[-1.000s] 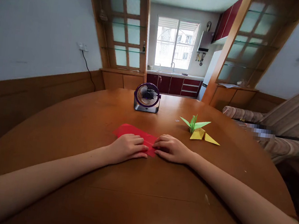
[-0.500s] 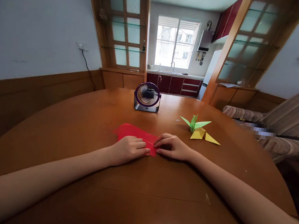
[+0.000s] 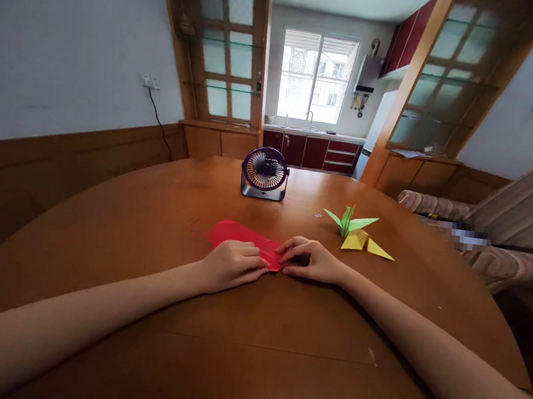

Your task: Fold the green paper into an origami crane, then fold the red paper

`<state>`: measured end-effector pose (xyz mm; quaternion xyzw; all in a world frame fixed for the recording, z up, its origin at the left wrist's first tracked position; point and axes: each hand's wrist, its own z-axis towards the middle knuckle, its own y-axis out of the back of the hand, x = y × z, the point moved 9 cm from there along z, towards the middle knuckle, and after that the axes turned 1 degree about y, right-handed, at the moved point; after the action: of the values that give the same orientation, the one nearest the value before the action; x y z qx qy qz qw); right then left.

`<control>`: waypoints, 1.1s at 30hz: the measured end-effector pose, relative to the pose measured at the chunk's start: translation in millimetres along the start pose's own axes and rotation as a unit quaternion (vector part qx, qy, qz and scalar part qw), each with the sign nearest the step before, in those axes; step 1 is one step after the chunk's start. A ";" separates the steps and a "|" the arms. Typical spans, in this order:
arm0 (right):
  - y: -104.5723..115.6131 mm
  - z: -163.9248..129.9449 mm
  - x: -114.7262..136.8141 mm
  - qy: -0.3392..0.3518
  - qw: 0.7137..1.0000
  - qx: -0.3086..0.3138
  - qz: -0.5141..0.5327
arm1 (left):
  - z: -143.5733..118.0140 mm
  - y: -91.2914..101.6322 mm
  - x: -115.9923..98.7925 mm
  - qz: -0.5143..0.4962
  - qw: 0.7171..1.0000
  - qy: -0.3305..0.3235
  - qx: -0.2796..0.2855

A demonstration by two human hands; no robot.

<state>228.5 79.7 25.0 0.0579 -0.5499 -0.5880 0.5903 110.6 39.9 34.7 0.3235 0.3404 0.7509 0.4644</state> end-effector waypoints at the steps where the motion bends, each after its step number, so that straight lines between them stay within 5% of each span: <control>1: 0.3 -0.3 0.5 0.004 1.000 -0.007 -0.011 | 0.3 -0.1 1.0 -0.005 1.000 0.008 0.003; 17: -1.5 2.1 3.4 -0.017 0.996 -0.033 -0.085 | 2.8 -11.0 25.6 -0.070 0.981 0.164 0.080; 26: -2.9 3.9 1.0 -0.040 0.994 -0.043 -0.094 | -3.6 -34.0 54.6 -0.278 0.914 0.283 0.088; 29: -3.1 4.1 1.6 -0.041 0.994 -0.039 -0.095 | -5.4 -40.0 56.9 -0.333 0.893 0.290 0.089; 33: -4.2 4.0 6.1 -0.028 0.993 -0.035 -0.112 | -4.7 -37.9 54.3 -0.303 0.909 0.269 0.096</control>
<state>221.2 76.2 27.1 0.0814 -0.5355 -0.6706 0.5068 105.4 101.6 10.6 0.0334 0.6044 0.5967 0.5268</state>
